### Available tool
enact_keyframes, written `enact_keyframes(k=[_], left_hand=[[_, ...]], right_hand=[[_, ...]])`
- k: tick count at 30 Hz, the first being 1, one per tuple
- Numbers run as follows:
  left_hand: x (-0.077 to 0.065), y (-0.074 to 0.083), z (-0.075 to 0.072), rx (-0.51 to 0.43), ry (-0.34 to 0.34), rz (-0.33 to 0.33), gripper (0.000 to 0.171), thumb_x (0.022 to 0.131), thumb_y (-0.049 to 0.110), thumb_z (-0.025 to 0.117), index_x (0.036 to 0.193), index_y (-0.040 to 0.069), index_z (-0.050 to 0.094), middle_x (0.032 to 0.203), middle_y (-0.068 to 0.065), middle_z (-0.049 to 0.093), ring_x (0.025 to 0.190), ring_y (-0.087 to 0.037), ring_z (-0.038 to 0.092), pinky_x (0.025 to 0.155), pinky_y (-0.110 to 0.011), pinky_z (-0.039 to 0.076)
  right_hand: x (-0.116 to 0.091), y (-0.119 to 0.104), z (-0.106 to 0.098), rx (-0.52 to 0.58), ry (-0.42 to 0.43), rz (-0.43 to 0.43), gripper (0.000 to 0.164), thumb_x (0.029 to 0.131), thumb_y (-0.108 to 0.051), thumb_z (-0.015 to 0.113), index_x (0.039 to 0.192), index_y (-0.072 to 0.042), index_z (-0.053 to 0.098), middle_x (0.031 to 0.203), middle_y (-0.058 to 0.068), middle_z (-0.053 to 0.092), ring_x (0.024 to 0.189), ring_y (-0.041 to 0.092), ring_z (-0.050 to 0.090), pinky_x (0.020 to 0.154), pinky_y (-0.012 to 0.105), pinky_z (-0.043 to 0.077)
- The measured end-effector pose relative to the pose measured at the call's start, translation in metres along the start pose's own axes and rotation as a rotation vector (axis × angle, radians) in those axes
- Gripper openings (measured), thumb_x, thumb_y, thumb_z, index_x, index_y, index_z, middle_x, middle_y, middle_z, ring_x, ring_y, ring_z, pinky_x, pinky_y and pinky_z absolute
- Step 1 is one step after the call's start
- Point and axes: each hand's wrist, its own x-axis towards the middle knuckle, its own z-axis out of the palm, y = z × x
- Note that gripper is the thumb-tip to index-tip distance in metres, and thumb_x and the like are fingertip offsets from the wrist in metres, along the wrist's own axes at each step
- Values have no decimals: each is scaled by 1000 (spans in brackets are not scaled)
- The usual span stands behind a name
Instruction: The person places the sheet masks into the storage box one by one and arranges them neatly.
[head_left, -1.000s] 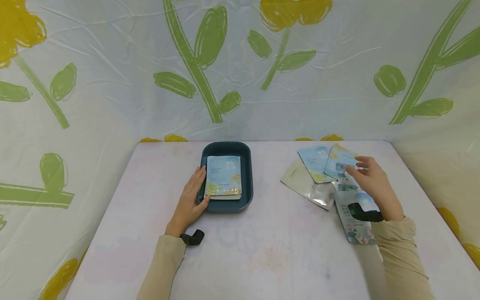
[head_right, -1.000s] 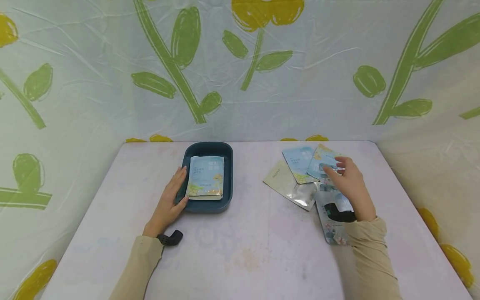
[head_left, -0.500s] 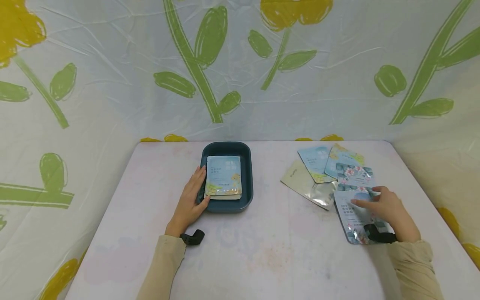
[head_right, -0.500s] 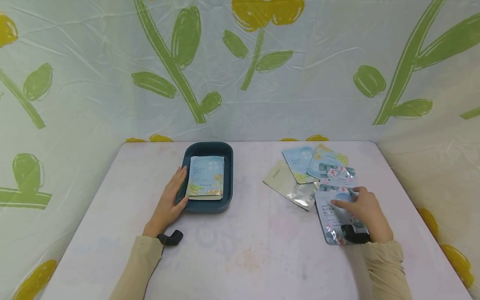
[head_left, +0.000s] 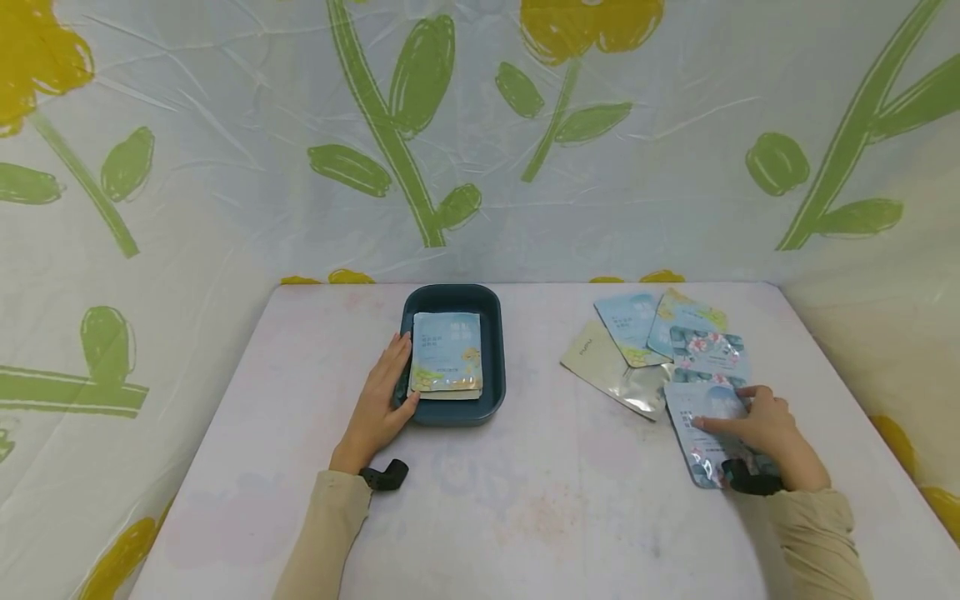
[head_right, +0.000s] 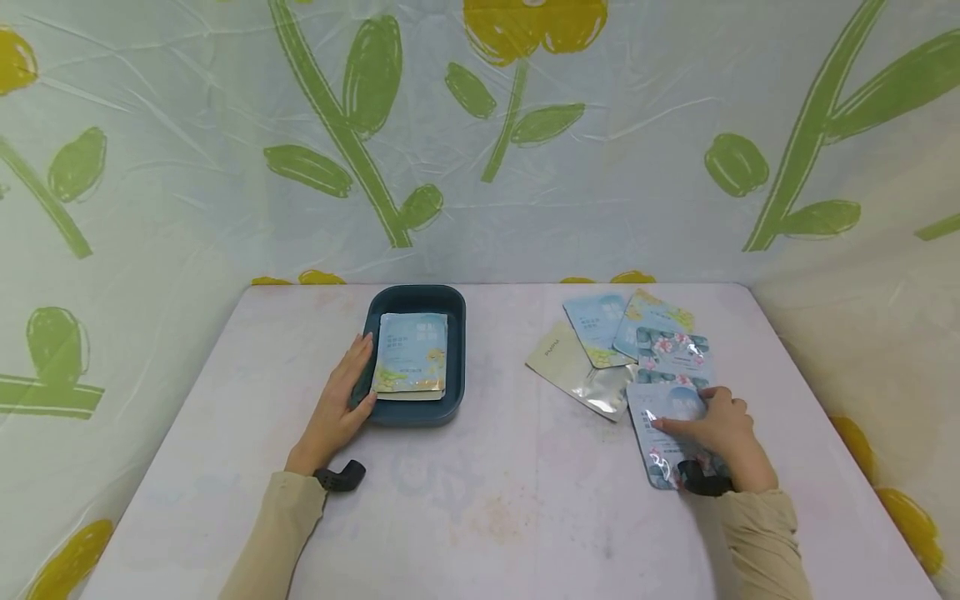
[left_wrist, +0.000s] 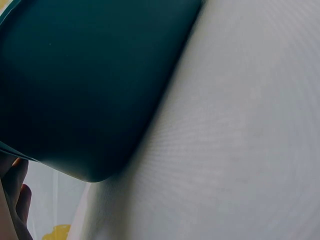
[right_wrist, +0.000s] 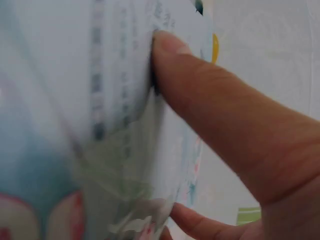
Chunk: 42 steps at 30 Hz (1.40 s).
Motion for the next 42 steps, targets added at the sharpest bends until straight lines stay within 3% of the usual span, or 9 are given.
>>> enact_keyframes(k=[9,16,21,25,28,33,35,38,42], left_hand=[[-1,-1,-1,2,-4,5,76,92,27,59,157,5,27,164,-7,23,151,-28,16,121,-44,14],[-1,-1,-2,-1,-5,-1,77,91,27,59,157,5,27,164,-7,22,151,-28,15,121,-43,13],[-1,-1,-1,1,0,-1,76,91,26,59,156,3,27,164,-8,23,151,-28,15,121,-44,14],[-2,-1,0,1,-2,-3,76,90,24,60,155,2,28,164,-7,22,151,-27,15,121,-44,14],[-2,0,0,-2,-6,-6,75,91,25,59,155,1,28,164,-5,21,151,-27,15,121,-45,14],[-1,1,0,-7,-6,-8,75,91,26,59,155,0,29,164,-4,21,151,-27,15,120,-47,14],[-1,0,0,-10,-5,-6,75,91,24,60,155,0,29,164,-5,21,151,-27,15,121,-46,14],[-1,0,0,-15,1,6,76,89,20,62,155,0,29,164,-7,23,151,-28,15,120,-46,14],[0,-1,1,-19,7,22,77,88,18,63,154,-1,29,163,-11,24,150,-31,17,120,-48,15]], right_hand=[[-1,4,7,66,-8,2,116,81,-54,75,140,23,11,131,51,22,110,58,36,94,70,37],[-3,4,7,72,-18,26,119,80,-56,74,142,18,5,129,52,24,102,53,41,85,62,43],[-2,3,7,66,-16,31,119,80,-57,74,142,17,6,127,51,27,96,49,43,79,55,45],[-5,4,6,73,0,14,115,80,-56,75,142,18,11,128,50,29,103,53,43,83,59,44],[-9,6,4,118,12,-12,111,82,-51,75,146,15,13,131,51,29,108,54,42,82,58,45],[-13,11,3,233,11,-79,103,87,-35,75,155,3,8,139,50,23,114,58,42,72,41,48],[-14,12,2,268,10,-100,95,88,-31,74,155,0,15,141,49,23,113,58,42,67,38,47],[-14,14,2,308,-5,-87,82,91,-31,71,151,3,28,146,48,17,122,61,33,82,53,49],[-12,16,2,356,-16,-47,76,92,-34,69,147,7,36,151,46,7,134,65,13,101,77,21]])
